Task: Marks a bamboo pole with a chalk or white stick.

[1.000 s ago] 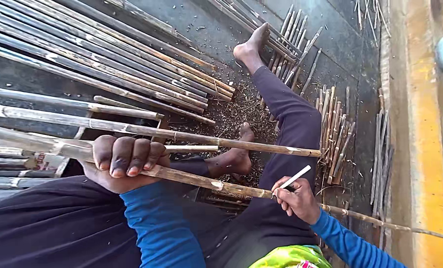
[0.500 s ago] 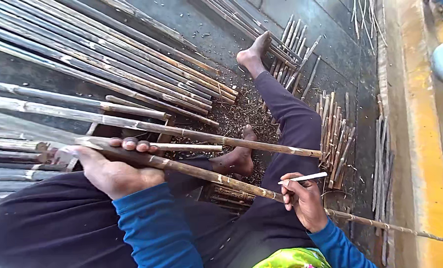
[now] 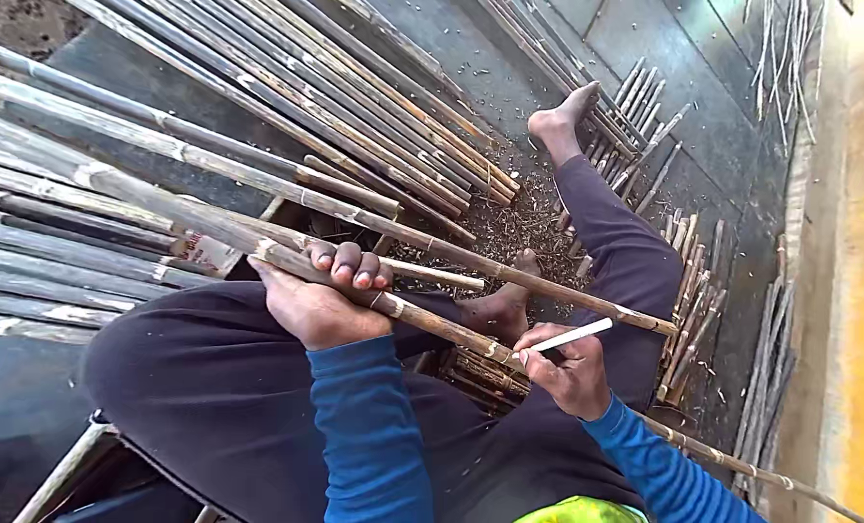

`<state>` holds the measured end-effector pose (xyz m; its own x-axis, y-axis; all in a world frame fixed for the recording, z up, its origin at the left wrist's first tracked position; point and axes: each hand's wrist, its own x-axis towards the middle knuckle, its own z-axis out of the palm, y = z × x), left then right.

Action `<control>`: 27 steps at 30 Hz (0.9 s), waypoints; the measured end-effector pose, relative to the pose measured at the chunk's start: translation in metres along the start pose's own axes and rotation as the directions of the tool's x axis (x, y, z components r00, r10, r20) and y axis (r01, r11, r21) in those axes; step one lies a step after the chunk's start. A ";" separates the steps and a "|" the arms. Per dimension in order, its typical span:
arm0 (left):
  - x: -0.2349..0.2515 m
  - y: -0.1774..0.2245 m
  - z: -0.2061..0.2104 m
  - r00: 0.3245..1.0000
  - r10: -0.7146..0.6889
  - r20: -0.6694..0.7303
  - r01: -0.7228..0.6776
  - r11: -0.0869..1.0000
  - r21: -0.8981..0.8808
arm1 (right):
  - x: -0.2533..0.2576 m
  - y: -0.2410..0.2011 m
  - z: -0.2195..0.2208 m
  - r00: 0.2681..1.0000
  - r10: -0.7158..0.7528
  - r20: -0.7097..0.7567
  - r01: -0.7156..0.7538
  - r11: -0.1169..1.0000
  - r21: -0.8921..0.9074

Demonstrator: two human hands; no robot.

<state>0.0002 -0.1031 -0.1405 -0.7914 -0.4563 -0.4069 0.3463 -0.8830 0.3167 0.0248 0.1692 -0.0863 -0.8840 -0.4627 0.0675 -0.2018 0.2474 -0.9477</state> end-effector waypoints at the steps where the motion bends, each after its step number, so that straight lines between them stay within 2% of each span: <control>1: 0.001 0.000 -0.001 0.999 -0.005 -0.042 0.006 0.999 0.035 | -0.002 0.003 0.002 0.999 -0.029 0.024 0.029 1.000 0.007; 3: 0.002 0.001 0.000 0.997 -0.013 -0.077 0.017 0.999 0.044 | -0.004 0.006 0.005 0.994 -0.074 0.079 0.074 0.997 0.012; 5: 0.001 0.001 -0.001 0.999 -0.026 -0.028 0.026 1.000 0.001 | -0.006 0.005 0.008 0.992 -0.077 0.098 0.077 0.997 0.010; 8: 0.001 0.001 -0.002 0.994 -0.039 0.100 0.051 0.992 -0.116 | -0.011 0.003 0.009 0.999 0.042 0.004 -0.042 0.999 0.008; 11: 0.003 0.000 -0.006 0.970 -0.061 0.234 0.119 0.964 -0.239 | -0.012 -0.003 0.008 0.999 0.051 0.003 -0.051 0.999 -0.002; 19: 0.005 -0.006 -0.016 0.911 -0.018 0.413 0.194 0.901 -0.389 | -0.024 -0.012 0.018 0.962 0.262 -0.070 -0.256 0.962 0.092; 21: 0.008 -0.012 -0.019 0.862 0.030 0.507 0.224 0.874 -0.432 | -0.032 -0.018 0.024 0.953 0.288 -0.088 -0.278 0.954 0.115; 25: 0.016 -0.022 -0.014 0.691 0.098 0.716 0.389 0.785 -0.483 | -0.045 -0.024 0.038 0.931 0.303 -0.206 -0.274 0.949 0.156; 26: 0.017 -0.023 -0.011 0.650 0.105 0.753 0.444 0.751 -0.488 | -0.044 -0.027 0.039 0.912 0.340 -0.229 -0.303 0.935 0.182; 27: 0.016 -0.024 -0.007 0.635 0.116 0.763 0.481 0.714 -0.509 | -0.041 -0.032 0.040 0.880 0.410 -0.240 -0.362 0.906 0.218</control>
<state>-0.0174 -0.0904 -0.1609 -0.8473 -0.3085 0.4324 0.1231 -0.9059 -0.4051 0.0840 0.1463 -0.0713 -0.9619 -0.1010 -0.2540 0.2296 0.2062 -0.9512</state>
